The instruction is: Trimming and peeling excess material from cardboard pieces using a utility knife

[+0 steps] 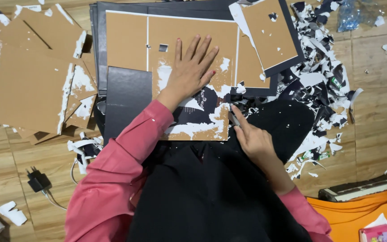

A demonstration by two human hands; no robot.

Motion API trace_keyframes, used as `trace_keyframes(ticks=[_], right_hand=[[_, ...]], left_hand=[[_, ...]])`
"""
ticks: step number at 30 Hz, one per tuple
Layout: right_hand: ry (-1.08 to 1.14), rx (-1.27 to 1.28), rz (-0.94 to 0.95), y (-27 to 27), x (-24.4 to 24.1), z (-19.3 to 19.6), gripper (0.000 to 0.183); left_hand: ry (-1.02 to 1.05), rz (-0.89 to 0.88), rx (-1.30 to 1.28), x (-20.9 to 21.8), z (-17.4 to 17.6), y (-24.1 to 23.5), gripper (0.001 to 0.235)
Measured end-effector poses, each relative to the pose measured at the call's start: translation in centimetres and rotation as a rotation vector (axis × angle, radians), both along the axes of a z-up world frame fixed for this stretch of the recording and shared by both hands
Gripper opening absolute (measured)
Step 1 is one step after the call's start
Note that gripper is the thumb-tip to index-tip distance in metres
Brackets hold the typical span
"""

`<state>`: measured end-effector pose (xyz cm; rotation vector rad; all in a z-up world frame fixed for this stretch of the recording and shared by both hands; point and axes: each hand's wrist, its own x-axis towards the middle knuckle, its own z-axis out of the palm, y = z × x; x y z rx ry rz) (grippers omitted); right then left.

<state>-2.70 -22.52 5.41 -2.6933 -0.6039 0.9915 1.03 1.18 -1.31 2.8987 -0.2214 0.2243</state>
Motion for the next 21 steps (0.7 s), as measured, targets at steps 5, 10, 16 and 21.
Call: trace_keyframes(ticks=[5,10,16,21], right_hand=[[-0.186,0.074,-0.02,-0.4,-1.4,-3.6,0.049],[-0.399,0.205,-0.072,-0.2,-2.5,-5.7,0.045],[-0.496,0.463,-0.078,0.6,-1.4,-3.8,0.039],[-0.592,0.486,-0.289,-1.2,3.3,-0.4,0.038]], left_hand=[[0.016,-0.002,-0.002,0.2,-0.2,0.0,0.053],[0.034,-0.002,-0.01,0.1,0.2,0.0,0.053],[0.017,-0.004,-0.015,0.0,0.2,0.1,0.051],[-0.048,-0.076,0.004,-0.1,-0.6,0.1,0.05]])
